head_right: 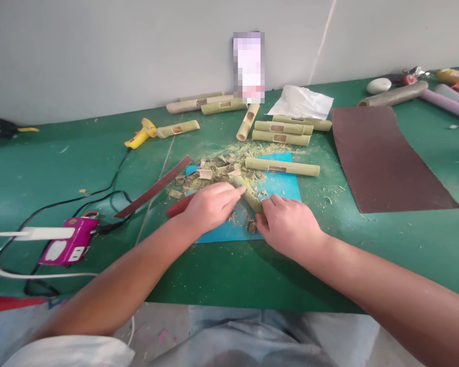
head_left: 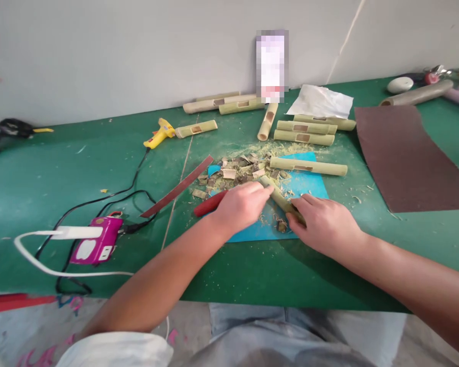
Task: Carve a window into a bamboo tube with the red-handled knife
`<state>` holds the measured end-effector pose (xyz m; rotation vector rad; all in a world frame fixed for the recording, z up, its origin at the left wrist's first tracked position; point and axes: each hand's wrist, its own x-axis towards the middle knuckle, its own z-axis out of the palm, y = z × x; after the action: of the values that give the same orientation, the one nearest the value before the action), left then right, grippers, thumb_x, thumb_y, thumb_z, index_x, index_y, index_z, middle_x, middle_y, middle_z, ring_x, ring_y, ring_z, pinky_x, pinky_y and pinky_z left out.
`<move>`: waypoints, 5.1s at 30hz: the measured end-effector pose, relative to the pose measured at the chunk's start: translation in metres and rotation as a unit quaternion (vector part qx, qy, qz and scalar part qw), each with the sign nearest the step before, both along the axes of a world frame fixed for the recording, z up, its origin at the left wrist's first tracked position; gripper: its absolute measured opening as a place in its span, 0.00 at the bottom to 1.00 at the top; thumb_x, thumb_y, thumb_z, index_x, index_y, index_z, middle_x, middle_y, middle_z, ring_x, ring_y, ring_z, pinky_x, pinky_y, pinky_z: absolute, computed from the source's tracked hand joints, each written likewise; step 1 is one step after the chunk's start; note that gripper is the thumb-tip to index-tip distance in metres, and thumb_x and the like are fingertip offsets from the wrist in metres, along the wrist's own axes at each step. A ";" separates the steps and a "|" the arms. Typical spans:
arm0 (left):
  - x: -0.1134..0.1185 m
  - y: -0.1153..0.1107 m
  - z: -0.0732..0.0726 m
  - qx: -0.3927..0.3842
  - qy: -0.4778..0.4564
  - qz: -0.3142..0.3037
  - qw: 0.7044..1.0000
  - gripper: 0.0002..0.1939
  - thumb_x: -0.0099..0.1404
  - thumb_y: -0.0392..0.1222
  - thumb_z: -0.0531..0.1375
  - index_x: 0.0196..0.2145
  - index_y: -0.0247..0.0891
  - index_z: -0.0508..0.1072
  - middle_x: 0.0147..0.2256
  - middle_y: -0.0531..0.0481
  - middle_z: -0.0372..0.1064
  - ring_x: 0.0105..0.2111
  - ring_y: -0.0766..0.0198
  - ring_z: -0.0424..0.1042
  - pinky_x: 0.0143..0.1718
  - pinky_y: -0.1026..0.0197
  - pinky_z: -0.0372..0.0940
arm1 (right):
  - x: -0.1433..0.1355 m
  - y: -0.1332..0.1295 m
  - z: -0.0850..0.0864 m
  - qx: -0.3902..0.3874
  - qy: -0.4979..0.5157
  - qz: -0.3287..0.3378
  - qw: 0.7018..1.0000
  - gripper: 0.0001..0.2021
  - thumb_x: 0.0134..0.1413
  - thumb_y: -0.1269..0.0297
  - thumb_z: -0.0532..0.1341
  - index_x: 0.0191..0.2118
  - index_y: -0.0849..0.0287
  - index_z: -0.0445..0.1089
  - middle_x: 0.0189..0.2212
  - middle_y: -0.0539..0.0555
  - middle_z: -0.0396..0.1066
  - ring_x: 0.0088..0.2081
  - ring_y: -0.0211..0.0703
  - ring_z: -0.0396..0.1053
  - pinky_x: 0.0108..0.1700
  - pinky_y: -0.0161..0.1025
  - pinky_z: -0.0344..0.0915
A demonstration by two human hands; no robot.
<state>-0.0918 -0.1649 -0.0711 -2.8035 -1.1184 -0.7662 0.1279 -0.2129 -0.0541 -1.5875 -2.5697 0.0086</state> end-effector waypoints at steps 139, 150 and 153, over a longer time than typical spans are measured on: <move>-0.004 0.003 0.001 -0.154 -0.265 0.136 0.942 0.10 0.69 0.39 0.57 0.43 0.37 0.77 0.24 0.54 0.73 0.23 0.71 0.71 0.29 0.68 0.67 | -0.003 0.001 0.000 -0.015 -0.014 0.004 1.000 0.13 0.61 0.59 0.51 0.35 0.60 0.70 0.29 0.53 0.70 0.27 0.40 0.65 0.29 0.40 0.46; -0.001 0.002 0.004 0.043 -0.080 0.065 0.994 0.11 0.70 0.36 0.55 0.45 0.37 0.75 0.37 0.47 0.74 0.37 0.66 0.73 0.39 0.64 0.68 | -0.004 0.000 0.000 -0.001 -0.007 0.008 1.000 0.13 0.61 0.60 0.52 0.32 0.60 0.70 0.28 0.53 0.69 0.26 0.39 0.64 0.29 0.39 0.46; 0.001 0.002 0.001 0.041 -0.074 0.059 0.995 0.11 0.69 0.36 0.55 0.45 0.36 0.75 0.38 0.47 0.74 0.37 0.65 0.73 0.40 0.63 0.69 | -0.004 0.000 0.000 -0.001 -0.006 0.007 1.000 0.13 0.60 0.60 0.52 0.33 0.60 0.70 0.28 0.53 0.69 0.27 0.40 0.64 0.28 0.39 0.46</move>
<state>-0.0913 -0.1630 -0.0703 -2.6239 -1.2304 -0.9977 0.1244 -0.2132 -0.0540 -1.5763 -2.5910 0.0032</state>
